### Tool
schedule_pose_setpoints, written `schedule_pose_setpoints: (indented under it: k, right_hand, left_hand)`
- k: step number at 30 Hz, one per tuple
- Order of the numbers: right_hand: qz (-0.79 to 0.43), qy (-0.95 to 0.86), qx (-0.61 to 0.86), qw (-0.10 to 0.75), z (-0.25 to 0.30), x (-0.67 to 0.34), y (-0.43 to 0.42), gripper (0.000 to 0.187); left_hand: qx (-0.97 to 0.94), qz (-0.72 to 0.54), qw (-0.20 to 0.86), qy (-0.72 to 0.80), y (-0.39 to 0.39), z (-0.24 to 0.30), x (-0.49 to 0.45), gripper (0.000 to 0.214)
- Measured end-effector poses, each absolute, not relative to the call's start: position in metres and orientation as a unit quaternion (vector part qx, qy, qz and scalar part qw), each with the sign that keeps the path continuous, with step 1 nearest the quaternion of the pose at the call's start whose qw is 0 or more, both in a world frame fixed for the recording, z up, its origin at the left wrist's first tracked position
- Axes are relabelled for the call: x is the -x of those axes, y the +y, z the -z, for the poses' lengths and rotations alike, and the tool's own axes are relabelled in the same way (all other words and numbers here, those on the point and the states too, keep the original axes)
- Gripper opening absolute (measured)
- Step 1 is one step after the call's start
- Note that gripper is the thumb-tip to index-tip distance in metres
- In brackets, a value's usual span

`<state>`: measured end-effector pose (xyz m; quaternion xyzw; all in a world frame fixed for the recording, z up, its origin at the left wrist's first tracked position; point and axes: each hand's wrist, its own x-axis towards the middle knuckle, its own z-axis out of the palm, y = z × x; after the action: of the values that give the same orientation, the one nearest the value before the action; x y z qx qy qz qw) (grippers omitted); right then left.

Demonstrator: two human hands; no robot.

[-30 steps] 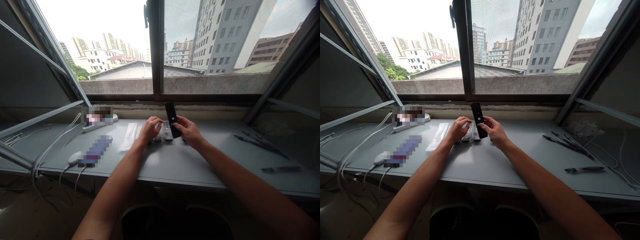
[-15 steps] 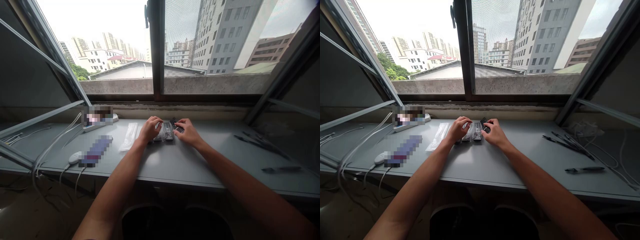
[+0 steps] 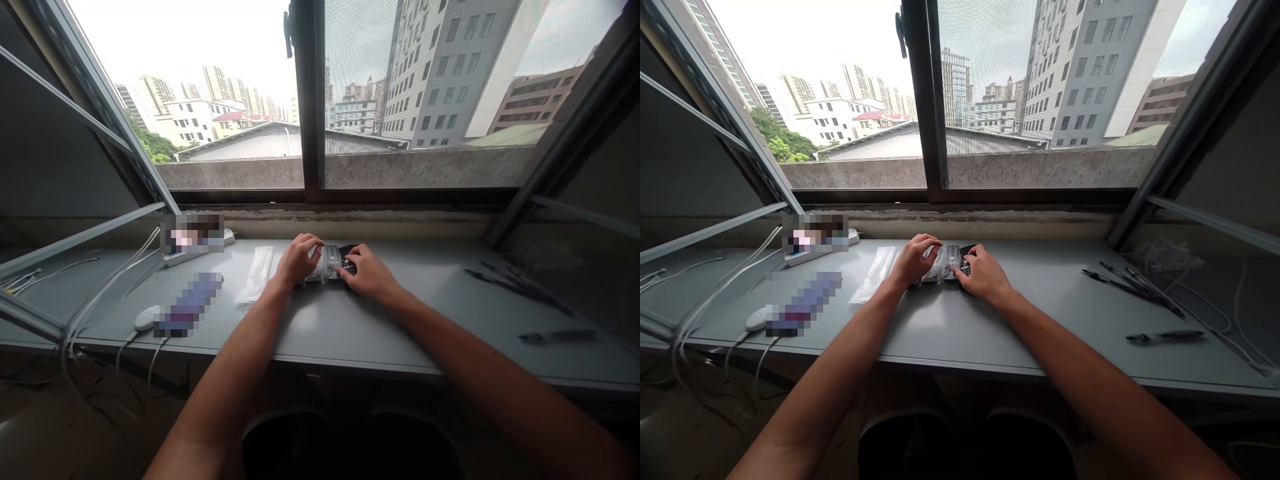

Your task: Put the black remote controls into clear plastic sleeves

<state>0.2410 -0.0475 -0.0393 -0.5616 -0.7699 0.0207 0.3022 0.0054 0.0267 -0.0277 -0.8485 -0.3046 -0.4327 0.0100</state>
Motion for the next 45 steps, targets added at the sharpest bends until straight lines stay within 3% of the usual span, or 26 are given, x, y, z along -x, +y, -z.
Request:
schedule_pose_setpoints:
  k: [5,14,45]
  right_hand:
    - [-0.003,-0.784,0.556,0.277,0.038,-0.243,-0.046,0.042]
    - [-0.027,-0.771,0.582,0.257,0.046,-0.246,-0.045,0.055]
    - [-0.015,-0.791,0.551,0.265,0.049,-0.252,-0.035,0.045]
  left_hand:
    - [0.85,0.432,0.013,-0.303,0.027,0.028,-0.005,0.022]
    - [0.851,0.433,0.016,-0.297,0.028,0.029,-0.006,0.022]
    - [0.848,0.432,0.009,-0.306,0.027,0.029,-0.005,0.023]
